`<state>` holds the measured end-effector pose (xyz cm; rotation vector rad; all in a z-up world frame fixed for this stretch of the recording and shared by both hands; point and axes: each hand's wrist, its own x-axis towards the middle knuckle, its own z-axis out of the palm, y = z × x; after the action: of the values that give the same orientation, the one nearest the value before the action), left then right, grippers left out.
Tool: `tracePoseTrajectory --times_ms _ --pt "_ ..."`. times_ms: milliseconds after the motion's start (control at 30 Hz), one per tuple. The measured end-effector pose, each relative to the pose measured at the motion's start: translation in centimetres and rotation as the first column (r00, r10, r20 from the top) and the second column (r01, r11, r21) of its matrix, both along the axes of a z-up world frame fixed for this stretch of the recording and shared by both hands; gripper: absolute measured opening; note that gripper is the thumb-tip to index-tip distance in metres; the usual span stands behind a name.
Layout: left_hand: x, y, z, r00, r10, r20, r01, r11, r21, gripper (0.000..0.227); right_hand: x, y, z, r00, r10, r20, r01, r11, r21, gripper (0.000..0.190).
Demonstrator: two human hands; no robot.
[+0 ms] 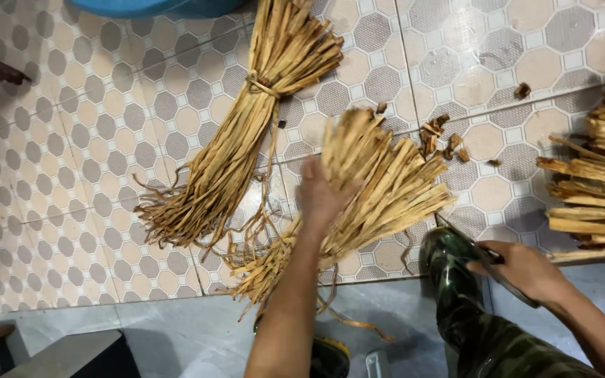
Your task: Organizing, tying, and trimming bundles of dried plant fibers using scissors.
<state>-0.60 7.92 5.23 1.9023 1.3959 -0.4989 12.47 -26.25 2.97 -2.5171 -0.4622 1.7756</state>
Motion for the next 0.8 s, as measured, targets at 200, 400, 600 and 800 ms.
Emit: tracePoseTrajectory --times_ms 200,400,600,800 --pt "-0.4 -7.3 2.1 0.944 -0.327 -0.042 0.324 0.944 -0.058 0.139 -0.6 2.6 -1.2 0.998 -0.041 0.053 0.028 0.976 0.215 0.062" --pt "-3.2 -8.7 -4.7 0.832 -0.545 -0.103 0.554 0.813 0.178 0.139 -0.6 1.9 -1.8 0.988 -0.057 0.143 0.003 0.936 0.352 0.068" --pt "-3.1 -7.1 -3.6 0.859 -0.51 -0.039 0.505 0.834 0.222 0.132 -1.0 -2.2 -3.5 0.954 -0.047 0.296 -0.029 0.968 0.248 0.072" --pt "-1.8 -5.5 0.6 0.884 -0.466 0.034 0.461 0.882 0.094 0.14 -1.4 -0.4 0.5 0.885 0.335 0.324 -0.329 0.941 -0.076 0.096"
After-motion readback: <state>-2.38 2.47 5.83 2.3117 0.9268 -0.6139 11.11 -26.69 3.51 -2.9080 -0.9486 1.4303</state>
